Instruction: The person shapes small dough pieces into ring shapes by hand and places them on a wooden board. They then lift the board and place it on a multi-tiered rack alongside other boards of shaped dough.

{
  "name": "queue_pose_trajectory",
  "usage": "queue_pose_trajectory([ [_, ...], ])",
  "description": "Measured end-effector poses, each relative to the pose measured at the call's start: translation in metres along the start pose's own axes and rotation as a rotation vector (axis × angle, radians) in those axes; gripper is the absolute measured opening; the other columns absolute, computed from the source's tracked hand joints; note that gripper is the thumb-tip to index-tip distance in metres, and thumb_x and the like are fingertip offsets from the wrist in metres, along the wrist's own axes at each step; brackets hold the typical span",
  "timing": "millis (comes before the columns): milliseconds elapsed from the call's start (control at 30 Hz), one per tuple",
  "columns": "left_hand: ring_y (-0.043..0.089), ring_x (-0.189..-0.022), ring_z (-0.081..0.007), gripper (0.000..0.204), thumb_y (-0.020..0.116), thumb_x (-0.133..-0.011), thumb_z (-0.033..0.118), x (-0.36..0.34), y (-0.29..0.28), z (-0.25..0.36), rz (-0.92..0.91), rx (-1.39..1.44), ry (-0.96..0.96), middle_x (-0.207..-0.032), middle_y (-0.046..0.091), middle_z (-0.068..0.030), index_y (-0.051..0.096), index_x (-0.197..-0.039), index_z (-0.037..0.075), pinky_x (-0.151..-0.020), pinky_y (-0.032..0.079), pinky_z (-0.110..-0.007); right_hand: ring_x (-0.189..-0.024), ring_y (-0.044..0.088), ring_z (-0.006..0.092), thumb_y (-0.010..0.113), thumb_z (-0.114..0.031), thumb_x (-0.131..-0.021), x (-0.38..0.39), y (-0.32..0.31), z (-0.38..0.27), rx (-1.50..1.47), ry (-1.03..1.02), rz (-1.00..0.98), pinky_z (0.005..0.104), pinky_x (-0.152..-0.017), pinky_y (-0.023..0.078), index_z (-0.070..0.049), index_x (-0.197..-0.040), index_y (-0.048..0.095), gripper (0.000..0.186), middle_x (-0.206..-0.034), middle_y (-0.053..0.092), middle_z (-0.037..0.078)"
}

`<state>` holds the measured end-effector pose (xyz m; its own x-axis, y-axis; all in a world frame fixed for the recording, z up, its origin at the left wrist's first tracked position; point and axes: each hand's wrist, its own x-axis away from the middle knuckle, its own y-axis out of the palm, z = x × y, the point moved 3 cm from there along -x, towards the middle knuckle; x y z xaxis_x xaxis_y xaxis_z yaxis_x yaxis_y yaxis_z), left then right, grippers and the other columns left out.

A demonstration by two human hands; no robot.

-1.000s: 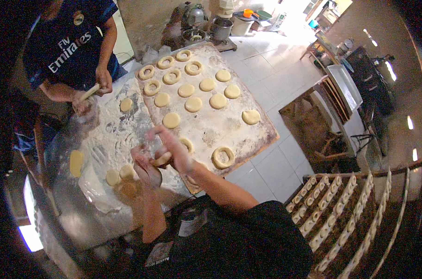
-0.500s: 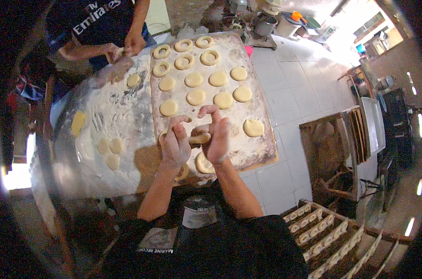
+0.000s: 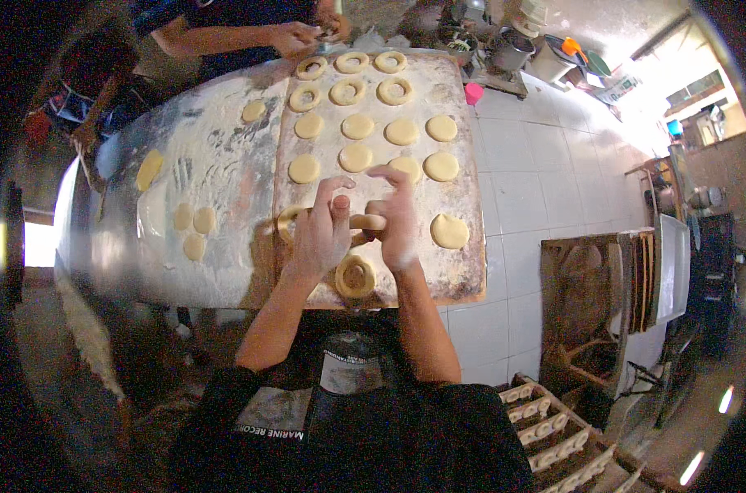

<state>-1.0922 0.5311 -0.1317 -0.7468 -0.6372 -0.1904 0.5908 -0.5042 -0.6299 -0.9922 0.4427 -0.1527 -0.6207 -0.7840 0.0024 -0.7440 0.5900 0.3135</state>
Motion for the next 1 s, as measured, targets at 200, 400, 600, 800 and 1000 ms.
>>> queue_pose_trajectory([
  [200,0.062,-0.073,-0.0482,0.034,0.034,-0.103,0.039,-0.004,0.002,-0.016,0.01,0.114,-0.081,-0.072,0.061,-0.0236,0.047,-0.112,0.009,-0.063,0.047,-0.053,-0.04,0.034,0.0079,0.033,-0.049,-0.101,-0.007,0.0,0.011,-0.112,0.132,-0.138,0.0244,-0.038,0.024,-0.016,-0.135,0.039,0.048,-0.05,0.037,-0.003],
  [400,0.057,-0.104,-0.0452,0.054,0.031,-0.102,0.049,-0.007,0.022,-0.057,0.019,0.199,-0.348,-0.111,0.059,-0.0271,0.045,-0.125,0.002,-0.09,0.041,-0.052,-0.046,0.05,0.0203,0.039,-0.056,-0.097,-0.017,-0.008,0.0,-0.149,0.494,-0.206,0.0344,-0.043,0.041,-0.015,-0.141,0.033,0.06,-0.058,0.051,0.008],
  [600,0.044,-0.123,-0.0394,0.073,0.05,-0.092,0.054,-0.015,0.016,-0.079,-0.113,-0.544,-0.513,-0.127,0.049,-0.0269,0.035,-0.142,0.003,-0.1,0.032,-0.052,-0.103,0.059,0.0474,0.062,-0.049,-0.086,-0.027,-0.043,0.068,1.129,0.174,0.039,0.0571,-0.086,0.044,-0.012,-0.147,0.021,0.083,-0.113,0.059,0.032],
  [800,0.044,-0.12,-0.0395,0.085,0.079,-0.075,0.033,0.004,0.015,-0.067,-0.316,-0.547,-0.367,-0.126,0.046,-0.0225,0.034,-0.141,0.006,-0.099,0.034,-0.052,-0.1,0.056,0.0369,0.072,-0.034,-0.079,-0.013,-0.013,0.06,1.498,0.21,-0.076,0.0518,-0.083,0.044,-0.014,-0.148,0.024,0.086,-0.108,0.053,0.017],
  [1000,0.044,-0.119,-0.0393,0.088,0.079,-0.073,0.03,-0.002,0.012,-0.077,-0.301,-0.519,-0.344,-0.127,0.043,-0.0233,0.032,-0.143,0.007,-0.098,0.034,-0.053,-0.098,0.056,0.0374,0.07,-0.036,-0.081,-0.015,-0.015,0.066,1.5,0.162,-0.058,0.0508,-0.083,0.045,-0.013,-0.15,0.023,0.087,-0.107,0.054,0.019],
])
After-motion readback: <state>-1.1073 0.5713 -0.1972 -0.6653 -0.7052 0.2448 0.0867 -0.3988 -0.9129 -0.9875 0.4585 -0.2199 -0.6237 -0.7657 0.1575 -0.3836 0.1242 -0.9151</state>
